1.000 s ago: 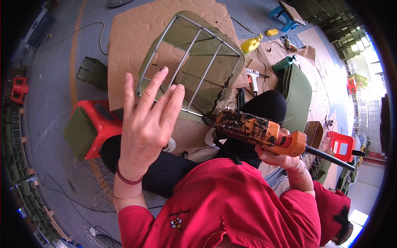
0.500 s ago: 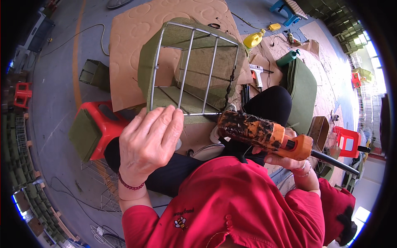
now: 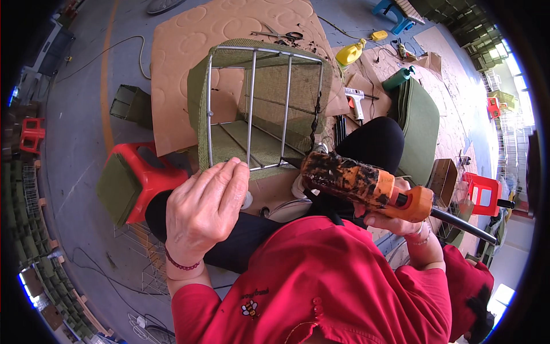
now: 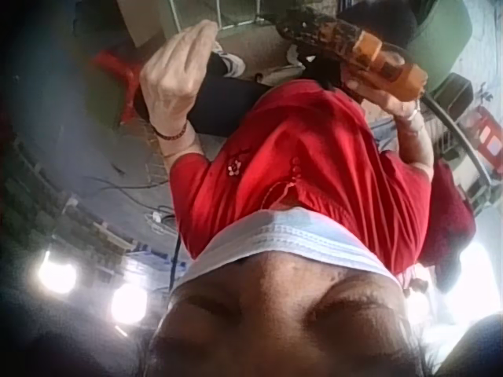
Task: Applying hot glue to a wire mesh frame and attaching a green foam cover.
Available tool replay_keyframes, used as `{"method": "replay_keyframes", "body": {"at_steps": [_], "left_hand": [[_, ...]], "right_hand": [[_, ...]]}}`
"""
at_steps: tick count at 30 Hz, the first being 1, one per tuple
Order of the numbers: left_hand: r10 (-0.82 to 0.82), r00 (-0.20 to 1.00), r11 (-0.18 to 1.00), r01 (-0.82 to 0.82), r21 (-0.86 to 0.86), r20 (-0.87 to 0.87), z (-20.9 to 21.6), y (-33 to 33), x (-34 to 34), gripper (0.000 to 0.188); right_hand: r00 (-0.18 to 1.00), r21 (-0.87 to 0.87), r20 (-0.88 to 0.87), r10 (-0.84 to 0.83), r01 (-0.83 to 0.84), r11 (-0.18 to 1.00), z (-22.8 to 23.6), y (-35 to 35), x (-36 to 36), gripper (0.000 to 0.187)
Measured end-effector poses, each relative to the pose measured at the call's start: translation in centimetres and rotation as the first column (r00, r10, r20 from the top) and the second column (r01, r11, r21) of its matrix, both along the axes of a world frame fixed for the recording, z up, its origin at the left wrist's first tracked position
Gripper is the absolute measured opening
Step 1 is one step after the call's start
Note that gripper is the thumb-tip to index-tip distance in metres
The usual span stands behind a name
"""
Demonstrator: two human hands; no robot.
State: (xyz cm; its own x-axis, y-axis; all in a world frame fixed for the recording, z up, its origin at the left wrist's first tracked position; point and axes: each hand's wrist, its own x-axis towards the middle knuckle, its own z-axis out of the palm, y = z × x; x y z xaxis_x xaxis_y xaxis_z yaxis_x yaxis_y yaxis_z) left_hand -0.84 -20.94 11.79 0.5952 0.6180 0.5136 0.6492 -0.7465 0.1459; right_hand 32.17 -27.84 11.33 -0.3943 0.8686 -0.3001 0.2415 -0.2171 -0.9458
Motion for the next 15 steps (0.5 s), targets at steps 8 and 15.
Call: {"method": "replay_keyframes", "body": {"at_steps": [8, 15], "left_hand": [[-0.018, 1.0, 1.0, 0.018, -0.02, 0.015, -0.2, -0.4, 0.2, 0.027], [-0.043, 0.998, 0.999, 0.043, 0.009, -0.051, -0.3, -0.2, -0.3, 0.024]], "right_hand": [[0.981, 0.166, 0.127, 0.147, -0.167, 0.972, -0.8, -0.1, 0.0, 0.045], [0.99, 0.257, 0.07, 0.124, -0.138, 0.957, -0.7, 0.3, -1.2, 0.041]]}}
